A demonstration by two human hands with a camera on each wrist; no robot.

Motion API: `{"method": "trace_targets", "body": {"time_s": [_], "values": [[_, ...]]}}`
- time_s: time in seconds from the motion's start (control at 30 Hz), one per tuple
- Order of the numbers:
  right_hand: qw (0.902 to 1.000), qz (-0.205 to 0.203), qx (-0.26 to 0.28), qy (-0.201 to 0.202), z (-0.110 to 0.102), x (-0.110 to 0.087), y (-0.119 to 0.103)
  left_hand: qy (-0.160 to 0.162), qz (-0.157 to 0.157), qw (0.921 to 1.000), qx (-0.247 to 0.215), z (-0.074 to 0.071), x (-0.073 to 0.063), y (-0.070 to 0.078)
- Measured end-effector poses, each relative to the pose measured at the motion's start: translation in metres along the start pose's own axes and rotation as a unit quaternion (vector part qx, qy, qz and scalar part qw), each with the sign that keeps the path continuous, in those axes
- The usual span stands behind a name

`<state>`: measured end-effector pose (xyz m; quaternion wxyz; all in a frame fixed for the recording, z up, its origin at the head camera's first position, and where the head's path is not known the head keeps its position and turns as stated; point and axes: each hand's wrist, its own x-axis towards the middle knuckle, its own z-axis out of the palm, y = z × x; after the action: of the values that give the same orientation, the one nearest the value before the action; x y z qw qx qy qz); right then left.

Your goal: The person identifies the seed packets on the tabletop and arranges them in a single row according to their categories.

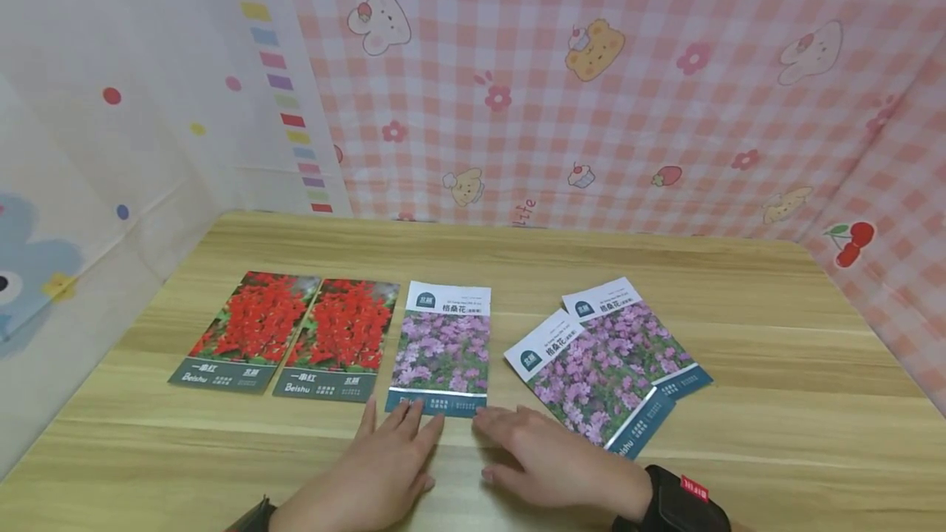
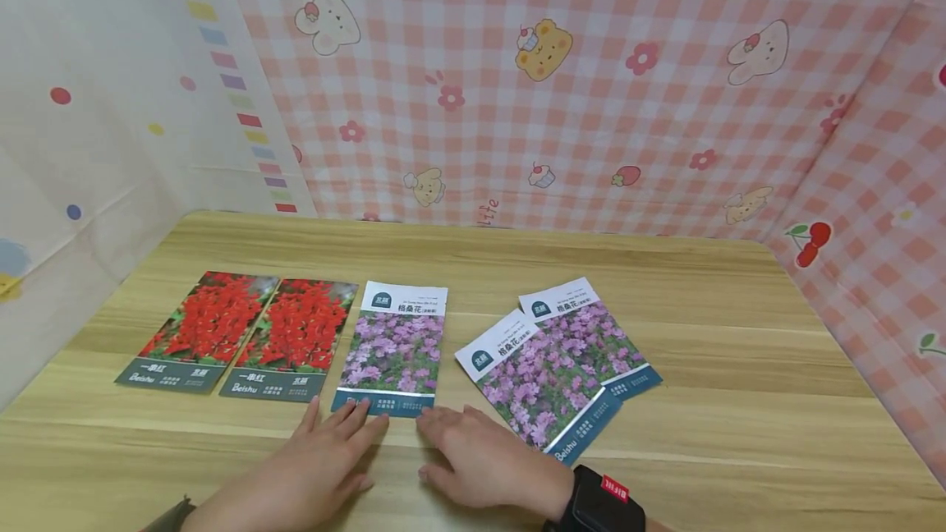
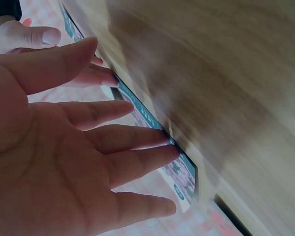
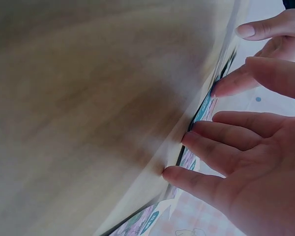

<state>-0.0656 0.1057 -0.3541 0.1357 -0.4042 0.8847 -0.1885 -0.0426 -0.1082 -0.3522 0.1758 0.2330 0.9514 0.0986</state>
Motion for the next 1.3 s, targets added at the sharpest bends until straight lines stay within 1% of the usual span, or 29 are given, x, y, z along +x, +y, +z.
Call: {"method": "trace_targets", "body": {"time_s": [0.2,0.47,0.9,1.07,1.3], "values": [[0.9999,0.001,-0.009,-0.007,-0.001,0.005,0.001,0.018,-0.003,0.9997,-0.015,0.000,-0.002,-0.003],[0.9997,0.000,-0.015,-0.021,-0.001,0.009,0.000,0.042,-0.009,0.9979,-0.047,0.000,-0.003,-0.010],[0.9995,0.006,-0.001,-0.032,-0.001,0.010,0.001,0.037,-0.025,0.9973,-0.058,-0.003,-0.001,-0.011],[0.9993,0.004,0.012,-0.034,0.000,0.009,0.004,0.036,-0.024,0.9978,-0.050,-0.005,-0.001,-0.011],[0.9996,-0.003,0.006,-0.028,0.001,0.009,0.004,0.036,-0.029,0.9979,-0.046,-0.006,-0.002,-0.011]]}}
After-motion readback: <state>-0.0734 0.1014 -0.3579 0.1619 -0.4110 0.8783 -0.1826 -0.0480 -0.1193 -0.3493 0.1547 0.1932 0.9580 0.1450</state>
